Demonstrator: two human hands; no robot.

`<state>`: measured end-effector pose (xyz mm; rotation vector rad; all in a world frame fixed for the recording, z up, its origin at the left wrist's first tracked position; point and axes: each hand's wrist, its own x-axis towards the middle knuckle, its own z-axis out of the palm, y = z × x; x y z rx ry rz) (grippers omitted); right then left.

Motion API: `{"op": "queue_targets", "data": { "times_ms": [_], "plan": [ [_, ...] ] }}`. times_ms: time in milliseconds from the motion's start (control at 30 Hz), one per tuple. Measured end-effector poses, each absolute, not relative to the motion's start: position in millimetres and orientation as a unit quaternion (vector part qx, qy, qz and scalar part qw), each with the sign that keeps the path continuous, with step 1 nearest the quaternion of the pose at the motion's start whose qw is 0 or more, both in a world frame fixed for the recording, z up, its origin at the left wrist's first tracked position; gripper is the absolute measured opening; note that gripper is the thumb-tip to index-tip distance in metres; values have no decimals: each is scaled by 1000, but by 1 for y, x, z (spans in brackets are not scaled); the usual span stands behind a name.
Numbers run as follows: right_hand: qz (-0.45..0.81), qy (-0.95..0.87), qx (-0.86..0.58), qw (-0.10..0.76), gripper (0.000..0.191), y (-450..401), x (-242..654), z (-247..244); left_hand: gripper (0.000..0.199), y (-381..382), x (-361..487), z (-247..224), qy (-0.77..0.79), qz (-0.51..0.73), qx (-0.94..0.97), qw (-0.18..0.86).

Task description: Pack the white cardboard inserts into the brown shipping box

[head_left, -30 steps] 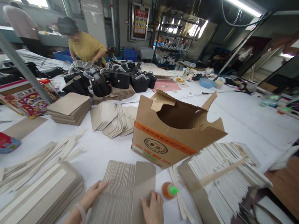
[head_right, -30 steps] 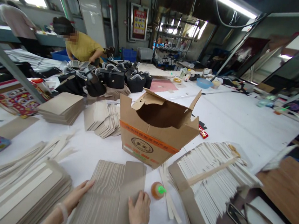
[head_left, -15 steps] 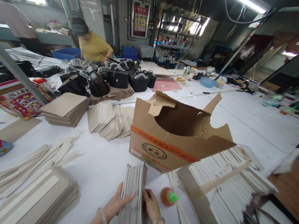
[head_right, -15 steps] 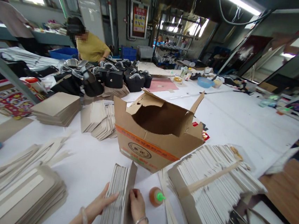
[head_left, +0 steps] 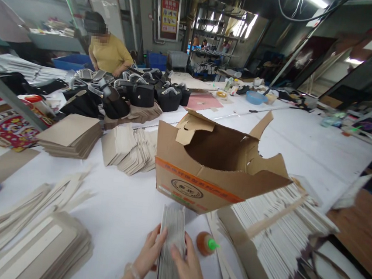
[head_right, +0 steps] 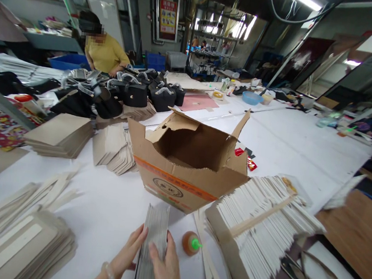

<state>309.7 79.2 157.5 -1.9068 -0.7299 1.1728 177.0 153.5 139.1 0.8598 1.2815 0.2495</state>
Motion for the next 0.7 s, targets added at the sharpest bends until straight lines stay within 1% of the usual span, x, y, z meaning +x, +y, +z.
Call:
{"op": "queue_targets", "data": {
  "times_ms": [100, 133, 200, 267, 300, 467, 700],
  "plan": [
    [416, -300, -788, 340, 93, 77, 306, 164, 86, 152, 180, 138, 573, 96, 357, 732],
    [405, -306, -801, 317, 99, 77, 304, 166, 83, 152, 179, 137, 570, 95, 350, 738],
    [380, -323, -821, 278, 104, 76, 296, 170, 75, 152, 176, 134, 563, 100, 340, 746],
    [345, -340, -837, 253, 104, 74, 287, 174, 70, 150, 172, 128, 556, 110, 335, 753],
    [328, -347, -844, 244, 104, 73, 284, 176, 71, 148, 170, 125, 554, 114, 334, 754],
    [283, -341, -873, 206, 103, 72, 278, 180, 85, 136, 170, 104, 558, 135, 338, 746],
    [256, -328, -894, 168, 96, 85, 253, 177, 77, 134, 163, 91, 495, 172, 345, 778]
  ]
}}
